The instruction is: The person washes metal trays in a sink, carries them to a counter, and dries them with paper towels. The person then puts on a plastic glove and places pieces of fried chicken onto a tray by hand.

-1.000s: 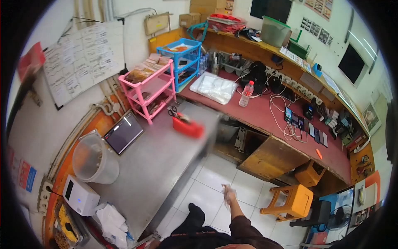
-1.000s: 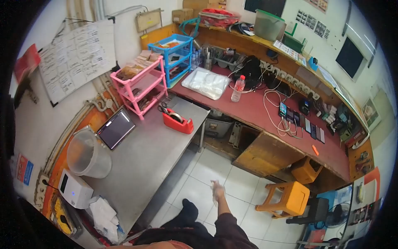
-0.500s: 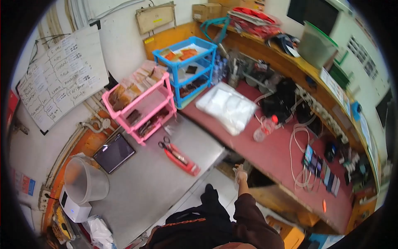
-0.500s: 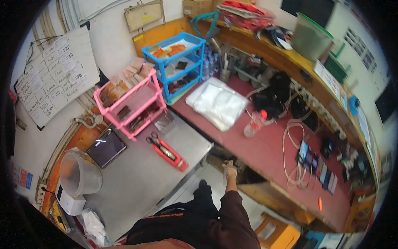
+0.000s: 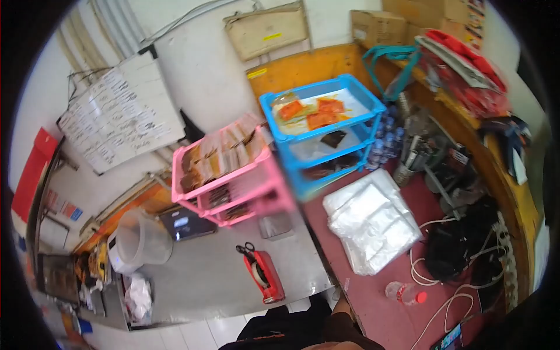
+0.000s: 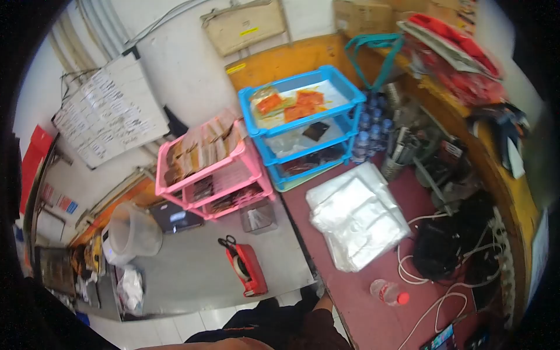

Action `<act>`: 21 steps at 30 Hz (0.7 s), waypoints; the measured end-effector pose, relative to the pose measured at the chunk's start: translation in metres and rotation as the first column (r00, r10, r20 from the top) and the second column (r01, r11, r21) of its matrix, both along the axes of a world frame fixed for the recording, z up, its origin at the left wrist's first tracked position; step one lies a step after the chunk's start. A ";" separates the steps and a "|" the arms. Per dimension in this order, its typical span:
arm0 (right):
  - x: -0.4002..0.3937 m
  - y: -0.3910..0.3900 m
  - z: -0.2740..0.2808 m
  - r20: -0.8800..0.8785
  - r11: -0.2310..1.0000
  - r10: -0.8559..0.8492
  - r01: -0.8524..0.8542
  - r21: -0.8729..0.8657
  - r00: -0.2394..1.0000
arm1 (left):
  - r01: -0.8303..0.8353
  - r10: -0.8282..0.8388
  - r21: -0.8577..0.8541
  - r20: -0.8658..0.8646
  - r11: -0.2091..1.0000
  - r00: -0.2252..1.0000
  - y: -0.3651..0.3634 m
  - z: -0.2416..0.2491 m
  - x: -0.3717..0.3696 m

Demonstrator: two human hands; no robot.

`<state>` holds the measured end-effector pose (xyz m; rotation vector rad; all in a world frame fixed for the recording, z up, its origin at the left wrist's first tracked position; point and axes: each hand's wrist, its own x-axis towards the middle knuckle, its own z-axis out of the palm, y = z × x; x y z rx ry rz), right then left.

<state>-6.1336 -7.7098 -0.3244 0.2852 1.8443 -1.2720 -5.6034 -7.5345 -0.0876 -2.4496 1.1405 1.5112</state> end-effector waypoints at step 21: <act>0.388 0.067 0.134 -0.274 -0.827 -0.289 0.095 0.554 -0.917 | -0.521 0.585 -0.349 0.107 0.779 0.804 0.229 0.012 0.007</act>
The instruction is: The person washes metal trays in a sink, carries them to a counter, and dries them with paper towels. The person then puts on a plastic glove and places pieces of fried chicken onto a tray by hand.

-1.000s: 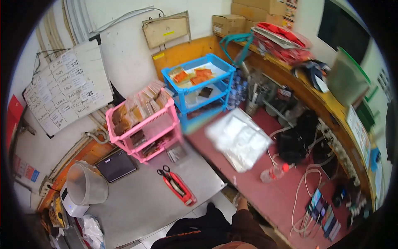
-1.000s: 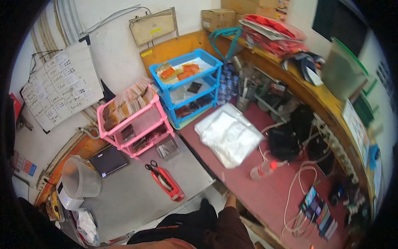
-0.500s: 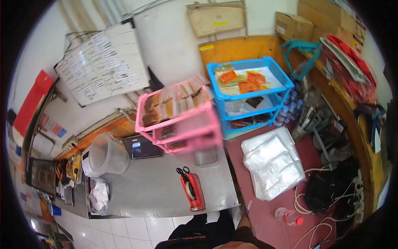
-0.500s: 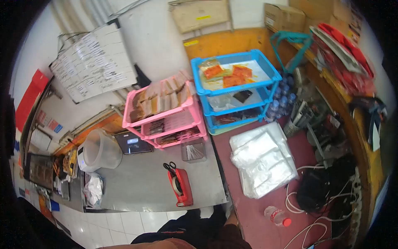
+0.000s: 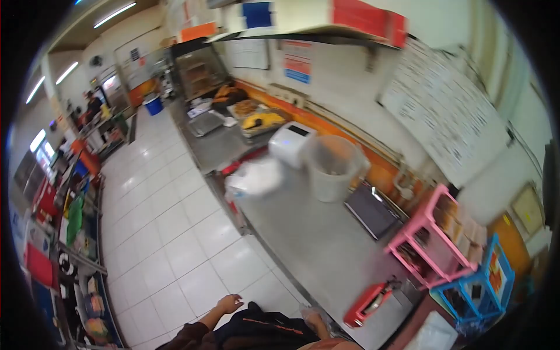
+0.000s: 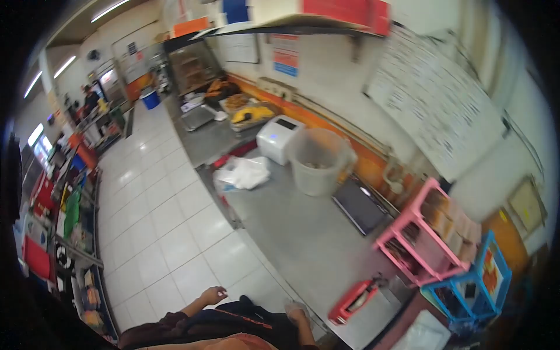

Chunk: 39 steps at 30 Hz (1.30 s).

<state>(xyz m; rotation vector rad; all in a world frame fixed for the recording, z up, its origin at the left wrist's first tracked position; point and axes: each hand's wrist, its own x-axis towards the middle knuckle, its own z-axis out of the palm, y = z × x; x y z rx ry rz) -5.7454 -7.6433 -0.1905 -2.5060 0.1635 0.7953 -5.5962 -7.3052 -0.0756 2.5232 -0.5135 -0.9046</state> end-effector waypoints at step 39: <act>0.982 0.529 0.278 0.511 0.693 -0.478 -0.051 0.720 0.714 | -0.444 0.245 -0.849 -0.513 -0.288 0.822 0.256 0.151 0.747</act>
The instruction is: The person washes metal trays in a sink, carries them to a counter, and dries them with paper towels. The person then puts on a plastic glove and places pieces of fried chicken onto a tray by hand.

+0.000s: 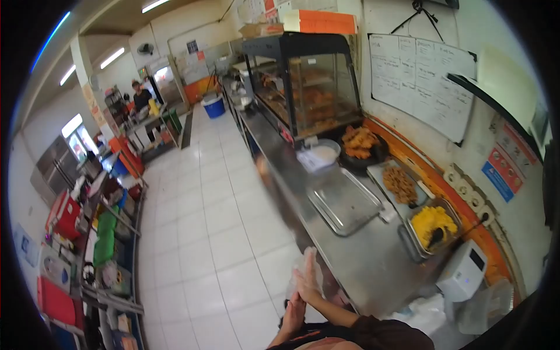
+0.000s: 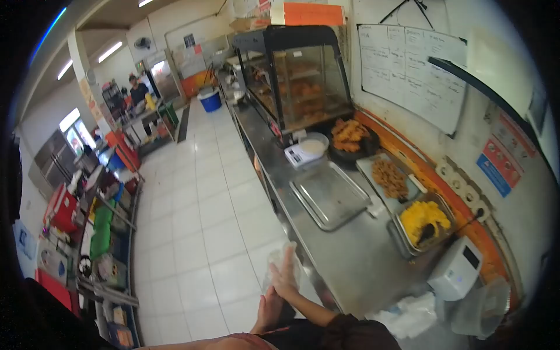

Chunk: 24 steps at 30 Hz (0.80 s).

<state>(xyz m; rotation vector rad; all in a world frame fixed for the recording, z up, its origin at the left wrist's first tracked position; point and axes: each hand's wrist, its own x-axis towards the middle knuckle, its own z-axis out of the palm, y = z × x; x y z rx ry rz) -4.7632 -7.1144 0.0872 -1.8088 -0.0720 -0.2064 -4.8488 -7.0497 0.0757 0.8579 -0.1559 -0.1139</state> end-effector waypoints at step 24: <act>0.152 -0.057 -0.007 -0.534 0.666 -0.489 0.690 0.283 0.690 | -0.156 -0.616 0.932 0.335 0.326 0.713 -0.111 0.043 0.744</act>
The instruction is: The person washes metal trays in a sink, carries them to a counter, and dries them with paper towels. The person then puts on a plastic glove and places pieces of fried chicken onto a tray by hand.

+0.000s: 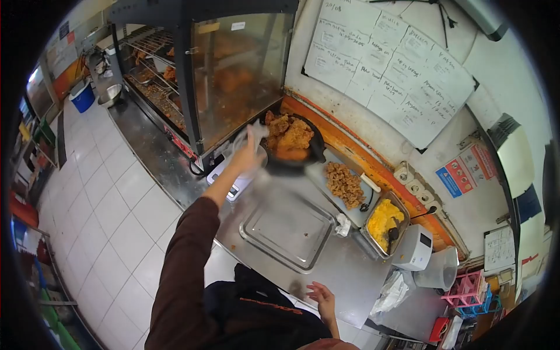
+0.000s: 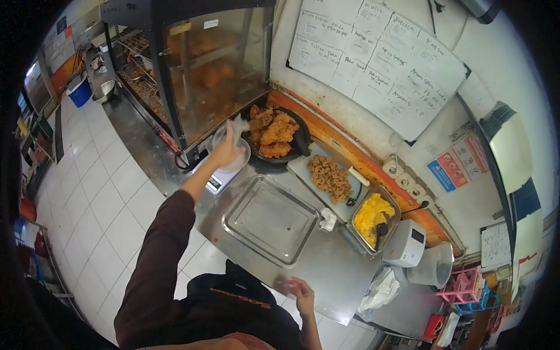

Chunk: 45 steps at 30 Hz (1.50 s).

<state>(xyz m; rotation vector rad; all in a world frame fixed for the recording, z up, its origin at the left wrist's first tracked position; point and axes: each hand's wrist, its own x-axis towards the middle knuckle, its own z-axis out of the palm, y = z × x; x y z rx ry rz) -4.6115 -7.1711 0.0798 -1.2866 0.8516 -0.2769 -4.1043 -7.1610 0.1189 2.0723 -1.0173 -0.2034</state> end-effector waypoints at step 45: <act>0.078 -0.094 -0.055 -0.524 0.766 -0.391 -0.048 -0.641 0.756 | -0.235 0.194 0.538 0.132 0.809 0.972 0.035 -0.102 -0.125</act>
